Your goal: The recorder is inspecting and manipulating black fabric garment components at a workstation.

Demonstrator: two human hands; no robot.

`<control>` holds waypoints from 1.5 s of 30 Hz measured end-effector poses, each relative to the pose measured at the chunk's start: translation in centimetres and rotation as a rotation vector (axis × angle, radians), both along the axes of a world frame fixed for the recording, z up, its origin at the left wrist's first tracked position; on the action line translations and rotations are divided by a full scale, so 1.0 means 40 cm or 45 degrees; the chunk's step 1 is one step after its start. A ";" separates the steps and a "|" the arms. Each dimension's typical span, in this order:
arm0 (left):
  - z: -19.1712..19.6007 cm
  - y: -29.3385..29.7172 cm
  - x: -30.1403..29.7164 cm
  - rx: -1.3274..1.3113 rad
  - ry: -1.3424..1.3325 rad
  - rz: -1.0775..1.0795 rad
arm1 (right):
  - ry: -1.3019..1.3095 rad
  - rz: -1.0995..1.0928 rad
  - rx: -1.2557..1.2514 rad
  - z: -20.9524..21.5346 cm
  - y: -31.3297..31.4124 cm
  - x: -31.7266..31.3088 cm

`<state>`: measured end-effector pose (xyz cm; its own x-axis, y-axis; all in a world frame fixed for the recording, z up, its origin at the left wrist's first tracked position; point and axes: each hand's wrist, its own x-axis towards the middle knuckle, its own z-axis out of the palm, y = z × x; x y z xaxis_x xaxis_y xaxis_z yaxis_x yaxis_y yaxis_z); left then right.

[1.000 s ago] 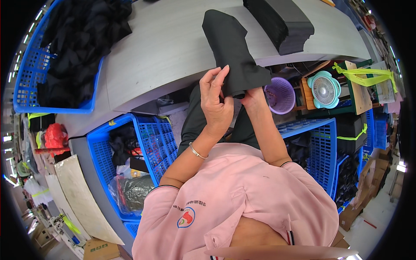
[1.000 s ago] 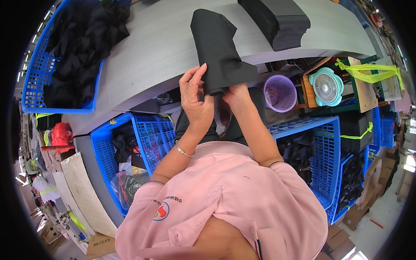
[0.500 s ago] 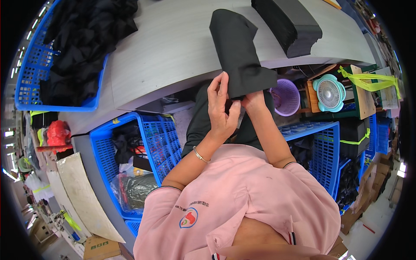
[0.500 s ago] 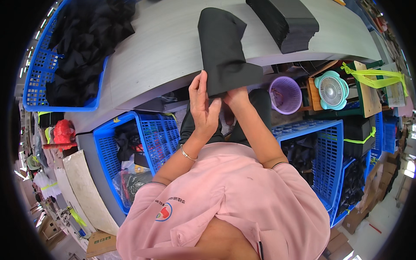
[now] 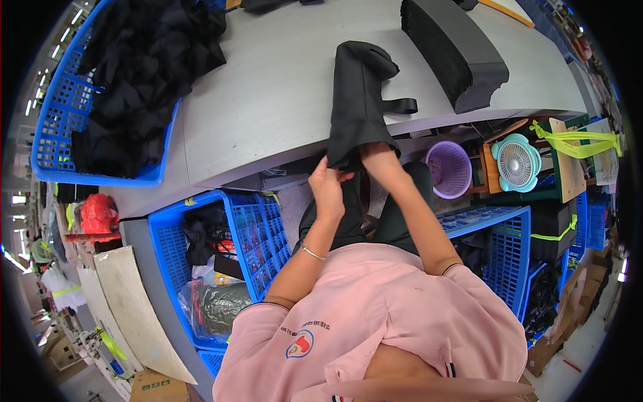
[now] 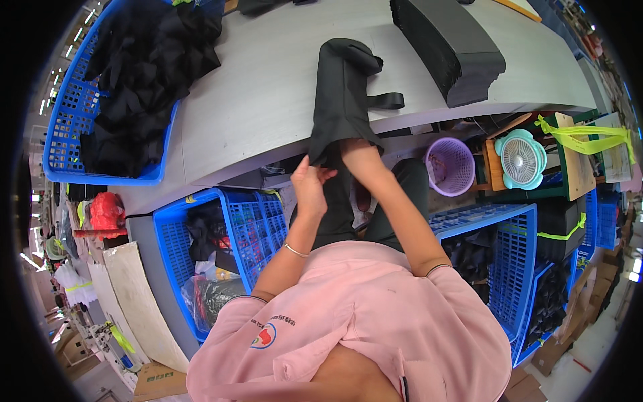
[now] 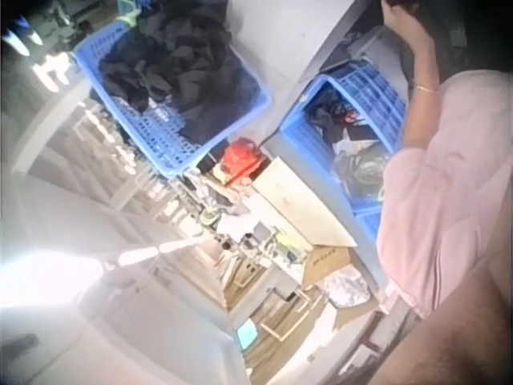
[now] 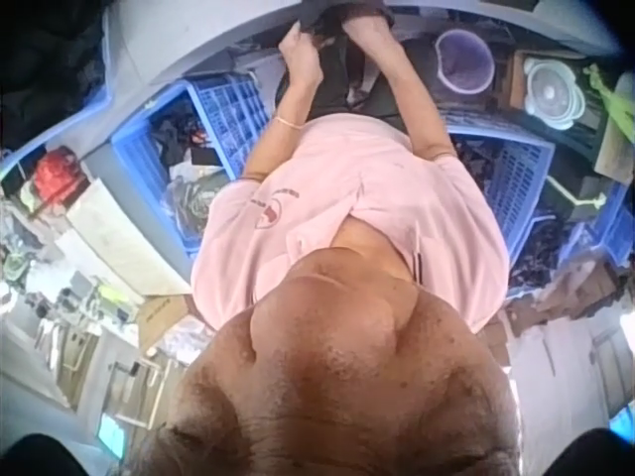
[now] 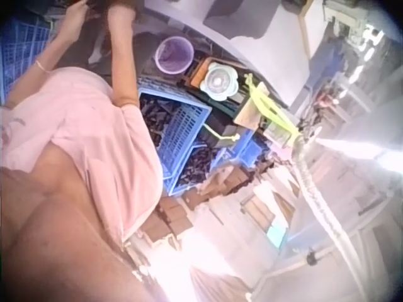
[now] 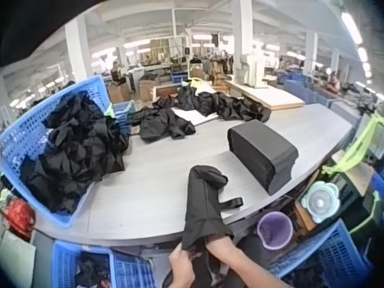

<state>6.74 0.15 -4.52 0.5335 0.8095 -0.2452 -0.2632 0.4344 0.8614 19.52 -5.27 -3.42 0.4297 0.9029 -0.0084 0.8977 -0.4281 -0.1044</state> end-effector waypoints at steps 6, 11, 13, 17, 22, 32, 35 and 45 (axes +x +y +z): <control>-0.051 -0.021 0.029 -0.212 -0.199 -0.131 | -0.188 -0.285 0.477 0.005 0.031 -0.066; -0.056 -0.010 0.032 -0.313 -0.129 -0.325 | -0.109 -0.098 0.403 0.045 0.026 -0.098; -0.055 -0.014 0.034 -0.417 0.063 -0.383 | -0.025 -0.154 0.503 0.058 0.030 -0.100; -0.060 -0.032 0.025 -0.428 -0.089 -0.446 | 0.266 -0.219 0.161 0.067 0.050 -0.080; -0.052 -0.031 0.003 -0.236 0.096 -0.366 | 0.179 -0.179 0.152 0.050 0.038 -0.072; 0.025 -0.014 -0.112 0.737 0.364 -0.092 | 0.260 -0.119 0.253 0.017 -0.053 -0.084; 0.040 -0.026 -0.134 0.155 0.160 -0.107 | 0.165 -0.122 0.338 0.011 -0.107 -0.121; 0.060 -0.017 -0.088 -0.083 0.002 -0.456 | 1.088 -0.314 1.022 0.185 -0.342 -0.219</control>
